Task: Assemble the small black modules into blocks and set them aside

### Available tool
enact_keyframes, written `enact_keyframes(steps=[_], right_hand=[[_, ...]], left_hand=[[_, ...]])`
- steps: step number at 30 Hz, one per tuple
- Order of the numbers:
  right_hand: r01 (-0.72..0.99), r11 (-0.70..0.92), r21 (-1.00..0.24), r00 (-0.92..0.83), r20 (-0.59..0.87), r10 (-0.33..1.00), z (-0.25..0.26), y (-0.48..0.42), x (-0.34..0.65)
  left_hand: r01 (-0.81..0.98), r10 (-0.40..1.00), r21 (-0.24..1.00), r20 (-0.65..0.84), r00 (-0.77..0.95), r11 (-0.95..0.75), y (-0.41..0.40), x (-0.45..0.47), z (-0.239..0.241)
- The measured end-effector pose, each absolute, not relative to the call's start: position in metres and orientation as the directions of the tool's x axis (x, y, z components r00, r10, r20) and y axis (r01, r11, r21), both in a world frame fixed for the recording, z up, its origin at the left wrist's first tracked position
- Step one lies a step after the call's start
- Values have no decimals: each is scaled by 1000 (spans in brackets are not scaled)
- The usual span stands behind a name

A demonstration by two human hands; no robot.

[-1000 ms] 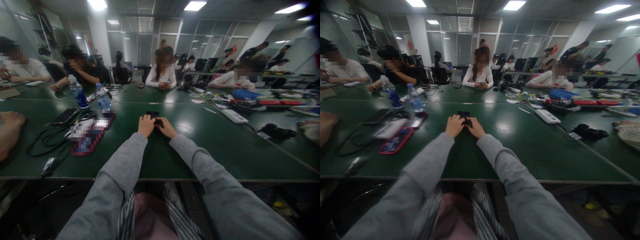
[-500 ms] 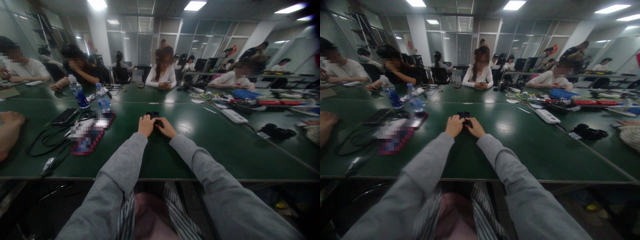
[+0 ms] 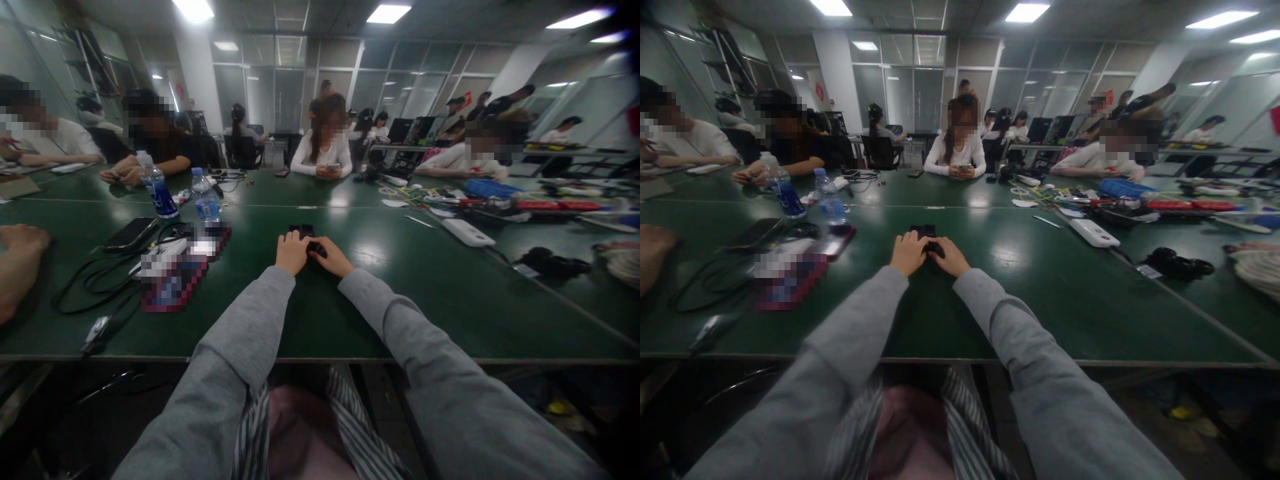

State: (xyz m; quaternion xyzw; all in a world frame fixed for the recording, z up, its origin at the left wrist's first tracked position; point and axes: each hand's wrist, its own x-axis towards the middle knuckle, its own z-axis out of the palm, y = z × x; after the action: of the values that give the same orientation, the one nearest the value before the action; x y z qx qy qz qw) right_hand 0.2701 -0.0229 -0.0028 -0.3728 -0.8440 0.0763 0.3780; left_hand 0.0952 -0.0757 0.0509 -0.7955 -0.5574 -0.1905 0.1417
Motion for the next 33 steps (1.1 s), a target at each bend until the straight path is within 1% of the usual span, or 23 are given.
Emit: enact_keyframes(steps=[6,14,18,21,27,33], right_hand=[[566,717,-407,-459,567,684,-1,-24,270],[588,714,-380,-475,552,685,-2,-25,272],[621,679,-391,-465,514,721,-2,-27,272],[631,672,-387,-488,475,732,-1,-28,271],[644,680,-351,-524,446,726,1,-30,270],[648,683,-336,-516,466,719,0,-30,270]], left_hand=[[940,826,-24,472,310,-339,-74,94,50],[947,841,0,460,284,-320,-75,94,51],[957,844,-10,468,262,-291,-75,93,50],[963,851,-8,466,243,-270,-74,92,50],[974,870,-25,444,214,-226,-74,91,53],[973,891,-9,401,214,-229,-77,90,56]])
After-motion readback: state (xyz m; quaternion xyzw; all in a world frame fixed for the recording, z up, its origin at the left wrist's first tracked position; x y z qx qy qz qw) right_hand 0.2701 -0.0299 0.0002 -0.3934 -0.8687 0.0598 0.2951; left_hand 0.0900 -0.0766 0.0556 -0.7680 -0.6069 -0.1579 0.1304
